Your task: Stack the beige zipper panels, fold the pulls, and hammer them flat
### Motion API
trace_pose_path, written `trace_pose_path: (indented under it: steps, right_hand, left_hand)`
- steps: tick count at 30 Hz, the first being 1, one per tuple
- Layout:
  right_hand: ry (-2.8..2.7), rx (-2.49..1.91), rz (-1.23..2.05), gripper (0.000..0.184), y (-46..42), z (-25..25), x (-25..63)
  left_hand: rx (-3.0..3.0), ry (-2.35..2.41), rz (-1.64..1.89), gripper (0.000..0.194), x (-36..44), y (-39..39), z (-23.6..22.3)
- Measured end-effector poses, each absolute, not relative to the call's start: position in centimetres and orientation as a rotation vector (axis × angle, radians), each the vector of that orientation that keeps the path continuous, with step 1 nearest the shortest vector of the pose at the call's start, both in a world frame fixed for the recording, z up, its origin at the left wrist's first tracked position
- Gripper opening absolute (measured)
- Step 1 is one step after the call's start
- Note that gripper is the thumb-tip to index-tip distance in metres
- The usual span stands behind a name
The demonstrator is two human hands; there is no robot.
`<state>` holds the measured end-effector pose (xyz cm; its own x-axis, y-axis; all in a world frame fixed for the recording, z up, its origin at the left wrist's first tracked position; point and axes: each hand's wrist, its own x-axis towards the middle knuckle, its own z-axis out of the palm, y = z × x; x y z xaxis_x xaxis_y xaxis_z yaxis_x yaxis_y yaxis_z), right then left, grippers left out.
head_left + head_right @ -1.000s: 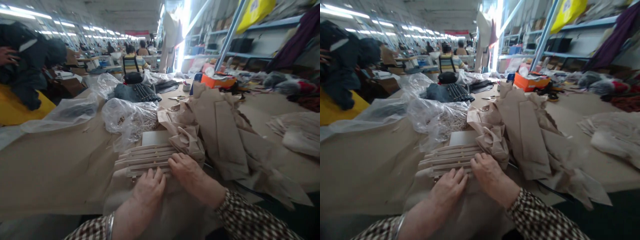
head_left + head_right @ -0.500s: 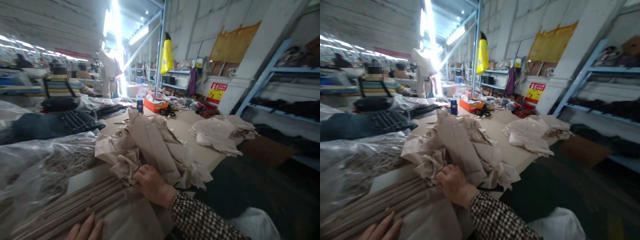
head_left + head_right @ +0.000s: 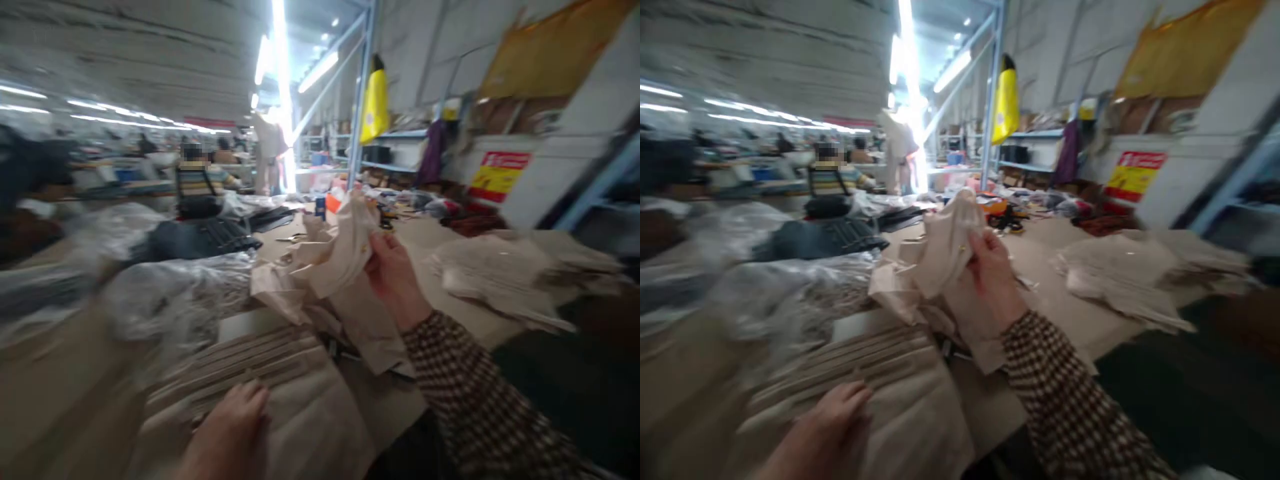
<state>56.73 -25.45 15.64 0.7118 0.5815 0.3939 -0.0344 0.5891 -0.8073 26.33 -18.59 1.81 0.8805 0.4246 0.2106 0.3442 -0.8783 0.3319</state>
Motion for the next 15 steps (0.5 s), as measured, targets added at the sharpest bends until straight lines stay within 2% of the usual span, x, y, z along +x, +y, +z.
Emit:
trace_pose_path:
  steps: [4,7,9,11,13,15]
  right_hand:
    - [-0.678,-0.915,0.515,0.037,-24.0,14.0,55.1]
    - [-0.66,-0.907,0.627,0.039,-22.8,12.9,52.3]
    - [-0.641,-0.91,0.684,0.04,-22.0,12.6,50.3]
    - [-0.626,-0.911,0.718,0.04,-21.5,12.5,48.6]
    - [-0.628,-0.925,0.722,0.036,-21.3,12.3,47.2]
    - [-0.669,-0.963,0.677,0.027,-21.1,11.7,46.3]
  left_hand:
    - [2.385,0.508,0.935,0.024,27.7,-20.2,7.8]
    - [2.205,0.377,1.127,0.012,30.1,-20.3,11.1]
    - [2.165,0.387,1.197,0.013,31.7,-19.3,11.6]
    - [2.139,0.498,1.23,0.023,32.8,-18.2,11.2]
    - [2.068,0.631,1.248,0.031,33.3,-17.4,10.5]
    - [1.96,0.694,1.267,0.029,33.5,-17.3,9.7]
